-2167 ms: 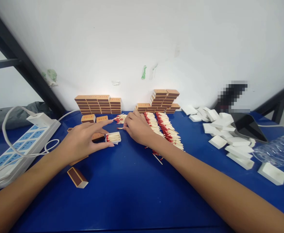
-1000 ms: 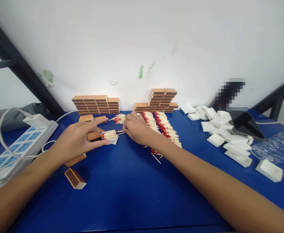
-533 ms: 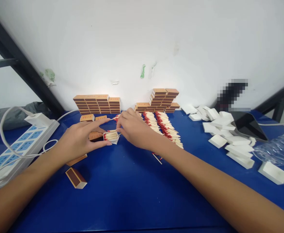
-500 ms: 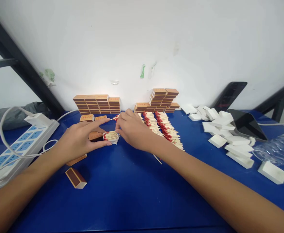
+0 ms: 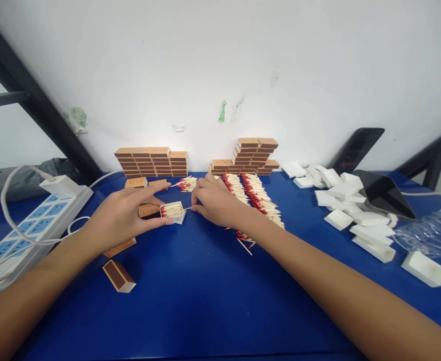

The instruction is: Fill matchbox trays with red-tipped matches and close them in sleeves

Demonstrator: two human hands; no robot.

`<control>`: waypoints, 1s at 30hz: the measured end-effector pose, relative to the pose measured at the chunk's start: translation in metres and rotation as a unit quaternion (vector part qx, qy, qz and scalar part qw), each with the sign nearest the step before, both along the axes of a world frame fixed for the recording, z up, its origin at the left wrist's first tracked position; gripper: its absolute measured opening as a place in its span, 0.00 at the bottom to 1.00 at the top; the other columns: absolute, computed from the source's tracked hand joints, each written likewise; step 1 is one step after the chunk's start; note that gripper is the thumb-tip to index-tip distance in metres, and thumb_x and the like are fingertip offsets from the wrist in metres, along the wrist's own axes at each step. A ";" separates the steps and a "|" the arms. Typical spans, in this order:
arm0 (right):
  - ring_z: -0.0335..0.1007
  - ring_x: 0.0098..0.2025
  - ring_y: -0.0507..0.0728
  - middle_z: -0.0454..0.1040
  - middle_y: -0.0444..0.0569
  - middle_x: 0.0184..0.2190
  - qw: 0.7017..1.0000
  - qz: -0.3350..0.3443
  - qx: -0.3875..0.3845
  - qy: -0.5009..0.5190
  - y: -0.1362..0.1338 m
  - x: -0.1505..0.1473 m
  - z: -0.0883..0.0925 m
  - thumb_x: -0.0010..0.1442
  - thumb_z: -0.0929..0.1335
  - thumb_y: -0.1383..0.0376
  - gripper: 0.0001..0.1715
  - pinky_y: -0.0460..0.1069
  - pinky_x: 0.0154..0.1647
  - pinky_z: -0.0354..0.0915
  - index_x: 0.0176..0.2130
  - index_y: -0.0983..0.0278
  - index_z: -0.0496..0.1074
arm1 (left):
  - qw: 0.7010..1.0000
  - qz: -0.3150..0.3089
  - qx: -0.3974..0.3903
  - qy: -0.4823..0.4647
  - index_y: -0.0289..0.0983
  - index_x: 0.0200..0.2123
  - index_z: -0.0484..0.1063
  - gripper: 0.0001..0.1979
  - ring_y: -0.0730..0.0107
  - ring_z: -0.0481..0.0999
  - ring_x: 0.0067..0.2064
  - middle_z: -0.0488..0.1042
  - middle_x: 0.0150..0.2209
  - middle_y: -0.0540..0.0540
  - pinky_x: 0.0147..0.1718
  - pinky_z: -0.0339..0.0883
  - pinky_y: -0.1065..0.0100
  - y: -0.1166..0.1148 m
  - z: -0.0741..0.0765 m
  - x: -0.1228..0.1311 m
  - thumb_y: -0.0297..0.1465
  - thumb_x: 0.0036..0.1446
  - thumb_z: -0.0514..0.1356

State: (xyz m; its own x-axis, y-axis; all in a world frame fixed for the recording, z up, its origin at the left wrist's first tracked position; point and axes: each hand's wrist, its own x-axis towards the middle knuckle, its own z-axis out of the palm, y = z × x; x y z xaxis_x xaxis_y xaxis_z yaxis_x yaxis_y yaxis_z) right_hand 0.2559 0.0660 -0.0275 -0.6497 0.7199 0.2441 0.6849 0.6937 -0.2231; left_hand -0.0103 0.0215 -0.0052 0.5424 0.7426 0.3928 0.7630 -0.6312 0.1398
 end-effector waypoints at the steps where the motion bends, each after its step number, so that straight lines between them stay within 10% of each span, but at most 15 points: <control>1: 0.63 0.53 0.65 0.75 0.55 0.44 1.000 -0.006 0.004 -0.009 0.001 -0.002 -0.002 0.70 0.72 0.66 0.04 0.58 0.54 0.60 0.39 0.62 0.78 | 1.000 -0.001 0.001 0.000 0.46 0.72 0.66 0.39 0.53 0.86 0.48 0.88 0.42 0.50 0.45 0.76 0.60 0.000 0.000 0.000 0.49 0.62 0.71; 19: 0.62 0.61 0.70 0.75 0.59 0.49 0.991 -0.094 0.095 0.006 0.013 -0.020 -0.021 0.74 0.68 0.64 0.11 0.67 0.67 0.57 0.49 0.64 0.79 | 1.000 -0.002 0.013 0.007 0.46 0.72 0.66 0.40 0.54 0.86 0.46 0.87 0.40 0.48 0.43 0.75 0.61 -0.003 0.000 0.003 0.48 0.61 0.73; 30: 0.62 0.54 0.67 0.75 0.58 0.47 0.996 -0.073 0.058 -0.002 0.013 -0.018 -0.016 0.75 0.66 0.65 0.10 0.61 0.55 0.61 0.42 0.64 0.77 | 1.000 -0.001 0.000 0.003 0.46 0.71 0.67 0.39 0.54 0.86 0.47 0.87 0.43 0.48 0.44 0.75 0.61 -0.001 -0.002 0.001 0.48 0.61 0.72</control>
